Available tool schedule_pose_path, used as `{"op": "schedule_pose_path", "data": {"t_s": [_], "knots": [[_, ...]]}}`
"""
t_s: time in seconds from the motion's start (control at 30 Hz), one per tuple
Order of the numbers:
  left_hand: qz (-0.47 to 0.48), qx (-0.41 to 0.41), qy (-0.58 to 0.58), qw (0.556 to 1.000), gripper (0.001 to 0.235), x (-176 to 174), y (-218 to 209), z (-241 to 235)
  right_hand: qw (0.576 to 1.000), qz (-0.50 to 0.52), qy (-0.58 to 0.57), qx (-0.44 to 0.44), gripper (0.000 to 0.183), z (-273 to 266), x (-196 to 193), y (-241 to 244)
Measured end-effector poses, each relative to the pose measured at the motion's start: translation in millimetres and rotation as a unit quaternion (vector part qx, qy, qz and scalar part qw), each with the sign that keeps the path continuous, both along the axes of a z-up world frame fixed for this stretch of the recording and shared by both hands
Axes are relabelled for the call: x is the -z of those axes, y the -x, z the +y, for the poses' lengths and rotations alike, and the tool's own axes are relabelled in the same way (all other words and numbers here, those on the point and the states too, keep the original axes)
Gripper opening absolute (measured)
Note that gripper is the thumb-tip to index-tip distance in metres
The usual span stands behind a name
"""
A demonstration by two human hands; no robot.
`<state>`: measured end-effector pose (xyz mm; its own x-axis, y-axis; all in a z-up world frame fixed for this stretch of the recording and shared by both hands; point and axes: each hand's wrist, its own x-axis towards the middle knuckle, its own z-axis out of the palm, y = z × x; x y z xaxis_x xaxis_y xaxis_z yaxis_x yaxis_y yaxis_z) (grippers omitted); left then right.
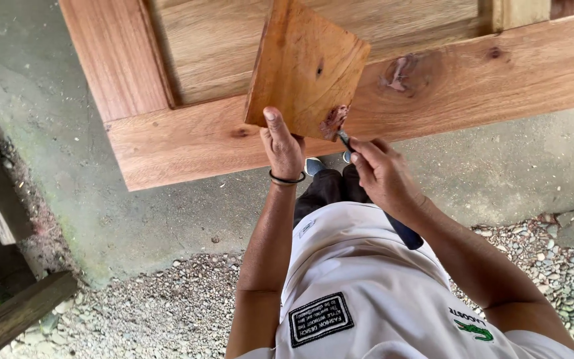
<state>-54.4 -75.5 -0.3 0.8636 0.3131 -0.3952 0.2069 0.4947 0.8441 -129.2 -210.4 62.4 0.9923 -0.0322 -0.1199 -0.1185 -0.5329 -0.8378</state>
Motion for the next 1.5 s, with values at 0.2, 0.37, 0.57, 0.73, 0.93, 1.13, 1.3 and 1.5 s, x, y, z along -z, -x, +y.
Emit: {"op": "schedule_pose_path", "data": {"t_s": [0.2,0.37,0.57,0.73,0.93,1.13,1.3,1.5], "knots": [[-0.013,0.038,-0.017,0.999,0.039,16.1,-0.6,-1.1,0.995,0.084,-0.055,-0.026,0.013,-3.8,-16.7,-4.0],[0.007,0.022,0.002,1.0,0.052,21.2,0.4,-14.9,0.953,0.22,-0.205,-0.038,0.013,-15.5,-16.6,5.2],[0.028,0.006,-0.032,0.999,0.078,-87.4,-31.1,-25.7,0.952,0.19,-0.235,0.044,0.023,-72.9,16.6,9.4],[0.045,0.03,-0.195,0.979,0.081,9.4,-30.9,34.8,0.987,0.096,-0.089,0.09,0.02,-119.2,48.9,-3.5],[0.05,-0.016,-0.164,0.985,0.078,-10.8,-35.0,20.7,0.985,0.108,-0.046,0.128,0.022,-99.1,36.6,-16.4],[0.027,-0.018,-0.151,0.988,0.073,-27.8,-37.7,9.5,0.984,0.103,-0.024,0.144,0.022,-94.6,45.4,-21.7],[0.013,-0.027,-0.134,0.991,0.069,-18.0,-37.6,12.5,0.989,0.055,0.013,0.14,0.022,-102.5,72.8,-17.6],[0.008,-0.021,-0.142,0.99,0.068,9.6,-36.7,27.9,0.986,0.008,0.117,0.121,0.022,-98.7,76.4,-18.8]]}}
